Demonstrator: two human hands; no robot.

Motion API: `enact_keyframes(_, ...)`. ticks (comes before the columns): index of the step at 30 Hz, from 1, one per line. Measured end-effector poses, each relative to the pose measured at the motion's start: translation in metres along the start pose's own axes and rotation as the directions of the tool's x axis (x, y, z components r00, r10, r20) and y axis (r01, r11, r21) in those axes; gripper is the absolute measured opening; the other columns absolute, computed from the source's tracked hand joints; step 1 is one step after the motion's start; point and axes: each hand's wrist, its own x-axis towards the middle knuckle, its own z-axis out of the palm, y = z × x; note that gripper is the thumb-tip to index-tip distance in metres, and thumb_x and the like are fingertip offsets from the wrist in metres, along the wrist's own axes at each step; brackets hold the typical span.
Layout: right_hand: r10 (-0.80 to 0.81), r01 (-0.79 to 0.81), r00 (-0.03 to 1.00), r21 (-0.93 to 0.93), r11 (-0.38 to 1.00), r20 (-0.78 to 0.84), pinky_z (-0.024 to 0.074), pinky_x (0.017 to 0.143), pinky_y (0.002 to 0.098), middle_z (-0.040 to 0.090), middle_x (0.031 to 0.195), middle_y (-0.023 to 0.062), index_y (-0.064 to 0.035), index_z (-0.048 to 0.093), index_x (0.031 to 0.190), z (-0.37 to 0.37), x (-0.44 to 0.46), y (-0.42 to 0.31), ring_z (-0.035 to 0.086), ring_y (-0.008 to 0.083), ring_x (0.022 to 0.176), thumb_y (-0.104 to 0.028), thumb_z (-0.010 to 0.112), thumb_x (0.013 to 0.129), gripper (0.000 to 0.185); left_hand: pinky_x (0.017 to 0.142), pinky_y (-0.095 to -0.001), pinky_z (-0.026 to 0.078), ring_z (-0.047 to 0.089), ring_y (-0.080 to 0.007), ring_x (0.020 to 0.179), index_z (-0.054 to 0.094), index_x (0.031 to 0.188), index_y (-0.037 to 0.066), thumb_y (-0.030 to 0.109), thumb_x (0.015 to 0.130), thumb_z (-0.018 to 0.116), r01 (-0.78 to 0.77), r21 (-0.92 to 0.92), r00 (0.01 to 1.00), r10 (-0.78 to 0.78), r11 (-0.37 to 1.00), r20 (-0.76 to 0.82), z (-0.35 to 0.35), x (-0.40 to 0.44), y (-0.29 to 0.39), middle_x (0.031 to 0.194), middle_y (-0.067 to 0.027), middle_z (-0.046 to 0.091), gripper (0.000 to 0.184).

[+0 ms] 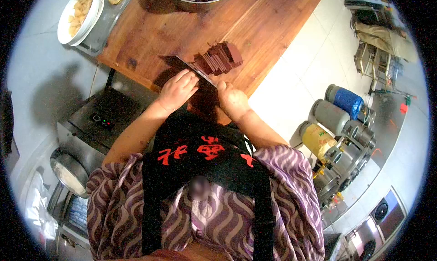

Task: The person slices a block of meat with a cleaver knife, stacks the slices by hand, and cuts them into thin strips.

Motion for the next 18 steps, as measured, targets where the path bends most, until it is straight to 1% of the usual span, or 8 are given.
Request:
enact_keyframes(2,-0.002,0.001,0.998,-0.013,1.0,-0.056,0.0534,0.051,0.0404,0.062,0.087,0.0197,0.0003,0.046,0.095,0.011,0.008,0.001,0.066,0.0328,0.064,-0.007,0.054,0.082,0.017,0.095,-0.031,0.048,0.054,-0.0231,0.113,0.065,0.105,0.005,0.017,0.079,0.069,-0.006,-0.006,1.0,0.006,1.0,-0.001,-0.001,0.0,0.0,0.111,-0.0063,0.059,0.029)
enact_keyframes(4,0.037,-0.037,0.999,-0.017,0.999,-0.016,0.0531,0.051,0.0403,0.062,0.087,0.0196,-0.0002,0.047,0.095,0.005,0.013,0.0,0.066,0.0333,0.065,-0.008,0.054,0.082,0.017,0.098,-0.0335,0.047,0.054,-0.0256,0.115,0.063,0.112,0.005,0.017,0.077,0.072,-0.024,-0.01,1.0,0.024,1.0,0.014,-0.002,-0.003,-0.001,0.114,-0.0077,0.059,0.038)
enact_keyframes(5,0.061,-0.061,0.998,-0.021,0.998,0.002,0.053,0.051,0.0402,0.062,0.087,0.0196,-0.0004,0.047,0.095,0.001,0.014,-0.001,0.066,0.0335,0.065,-0.008,0.055,0.082,0.017,0.098,-0.0334,0.047,0.054,-0.0255,0.115,0.063,0.112,0.005,0.017,0.077,0.072,-0.021,-0.005,1.0,0.021,1.0,0.015,-0.002,-0.004,-0.001,0.114,-0.0078,0.059,0.038)
enact_keyframes(7,0.045,-0.042,0.997,0.058,0.997,-0.056,0.053,0.051,0.0399,0.062,0.086,0.0197,-0.0014,0.047,0.094,-0.004,0.009,0.002,0.066,0.0339,0.066,-0.009,0.055,0.082,0.016,0.098,-0.0333,0.047,0.054,-0.0254,0.116,0.063,0.111,0.005,0.017,0.077,0.072,-0.011,0.005,1.0,0.011,1.0,0.014,0.0,-0.004,0.0,0.115,-0.008,0.059,0.037)
enact_keyframes(8,0.036,-0.028,0.996,0.097,0.995,-0.078,0.0529,0.051,0.0398,0.062,0.085,0.0197,-0.0019,0.047,0.094,-0.007,0.003,0.003,0.065,0.0341,0.066,-0.009,0.055,0.082,0.016,0.098,-0.0336,0.047,0.054,-0.0258,0.116,0.063,0.11,0.005,0.017,0.077,0.072,0.0,-0.006,1.0,0.0,1.0,0.007,0.002,-0.006,0.0,0.114,-0.0081,0.059,0.036)
enact_keyframes(10,0.025,-0.021,0.998,0.075,0.997,-0.052,0.0534,0.052,0.04,0.062,0.085,0.0193,-0.0024,0.046,0.093,-0.02,-0.01,0.003,0.065,0.0347,0.067,-0.008,0.055,0.082,0.015,0.097,-0.0341,0.048,0.054,-0.0267,0.115,0.063,0.108,0.005,0.018,0.077,0.072,0.018,-0.03,1.0,-0.018,0.999,-0.002,0.003,-0.005,0.001,0.113,-0.0084,0.059,0.035)
enact_keyframes(13,0.008,-0.006,0.999,0.038,0.999,-0.038,0.054,0.053,0.0408,0.06,0.084,0.0188,-0.0025,0.045,0.092,-0.028,-0.027,0.004,0.065,0.0352,0.067,-0.007,0.055,0.081,0.015,0.092,-0.0305,0.05,0.055,-0.0233,0.108,0.065,0.093,0.006,0.016,0.081,0.064,0.008,0.041,1.0,-0.007,0.999,-0.019,0.002,-0.003,0.002,0.101,-0.0054,0.059,0.016)
enact_keyframes(18,-0.005,0.005,0.999,-0.003,1.0,0.039,0.0546,0.053,0.0414,0.059,0.084,0.0186,-0.0014,0.045,0.092,-0.04,-0.045,0.004,0.066,0.035,0.068,-0.004,0.055,0.079,0.017,0.091,-0.0302,0.049,0.056,-0.0232,0.105,0.064,0.087,0.007,0.015,0.079,0.063,-0.014,0.028,1.0,0.013,1.0,0.017,-0.006,0.002,0.003,0.093,-0.0048,0.056,0.012)
